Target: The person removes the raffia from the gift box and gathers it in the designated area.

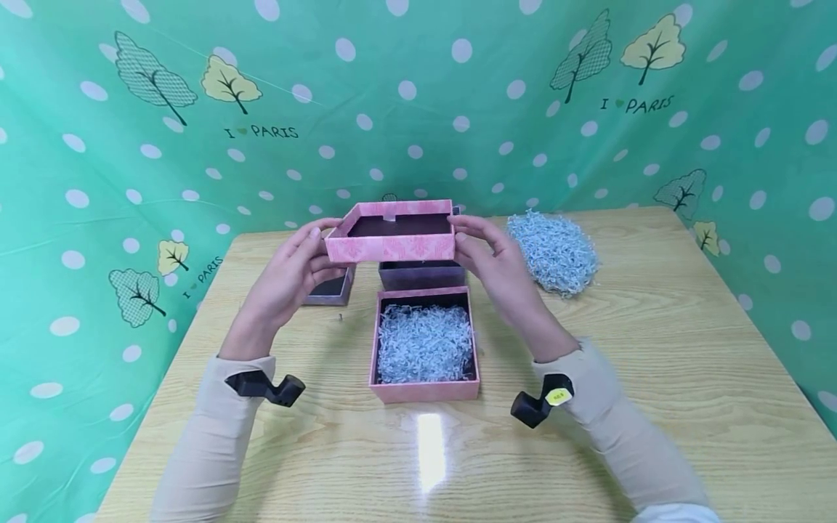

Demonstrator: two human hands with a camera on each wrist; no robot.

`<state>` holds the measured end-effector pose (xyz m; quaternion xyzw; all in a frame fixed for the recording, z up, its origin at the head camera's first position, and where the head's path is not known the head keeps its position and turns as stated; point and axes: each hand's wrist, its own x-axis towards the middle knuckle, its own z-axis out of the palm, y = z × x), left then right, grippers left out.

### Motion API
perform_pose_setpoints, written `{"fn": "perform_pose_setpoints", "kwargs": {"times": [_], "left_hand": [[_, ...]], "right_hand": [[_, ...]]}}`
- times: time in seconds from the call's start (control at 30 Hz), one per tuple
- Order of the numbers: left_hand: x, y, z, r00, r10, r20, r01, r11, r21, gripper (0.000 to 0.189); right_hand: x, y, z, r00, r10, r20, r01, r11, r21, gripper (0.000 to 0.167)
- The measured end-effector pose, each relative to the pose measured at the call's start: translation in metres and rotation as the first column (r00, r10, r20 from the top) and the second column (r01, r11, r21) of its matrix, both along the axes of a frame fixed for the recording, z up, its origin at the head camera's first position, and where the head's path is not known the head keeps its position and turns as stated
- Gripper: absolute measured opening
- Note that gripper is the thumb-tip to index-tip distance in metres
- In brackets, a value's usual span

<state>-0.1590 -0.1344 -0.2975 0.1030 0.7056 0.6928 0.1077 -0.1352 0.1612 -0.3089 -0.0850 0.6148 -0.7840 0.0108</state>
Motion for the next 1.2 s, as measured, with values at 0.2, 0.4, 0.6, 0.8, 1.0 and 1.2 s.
{"fn": "perform_pose_setpoints", "kwargs": {"times": [0.2,0.4,0.6,0.8,1.0,1.2], "left_hand": [[0.001,-0.006,-0.002,1.0,0.012,-0.002,-0.012,0.999,-0.044,0.041],[0.006,-0.018,-0.002,1.0,0.003,-0.019,-0.004,0.999,-0.052,0.042],[0.008,-0.034,-0.002,1.0,-0.006,-0.018,0.005,1.0,-0.007,0.048],[0.013,-0.054,-0.004,1.0,0.0,0.003,0.0,0.999,-0.046,0.05],[0.022,-0.074,-0.01,1.0,0.003,0.0,-0.003,0.998,-0.06,0.052],[0.032,-0.094,-0.014,1.0,0.0,-0.006,-0.001,0.998,-0.055,0.052]], "right_hand": [[-0.003,-0.008,-0.005,1.0,-0.014,0.008,0.015,0.999,-0.03,0.034],[0.0,-0.016,-0.007,0.999,-0.016,0.041,0.013,0.997,0.07,0.048],[0.004,-0.031,-0.009,0.997,0.046,0.065,-0.054,0.992,0.113,0.055],[0.008,-0.049,-0.015,0.996,0.089,0.031,-0.092,0.991,0.1,0.055],[0.016,-0.067,-0.021,0.992,0.111,0.054,-0.116,0.987,0.111,0.056],[0.024,-0.084,-0.028,0.987,0.15,0.053,-0.155,0.979,0.129,0.058]]}}
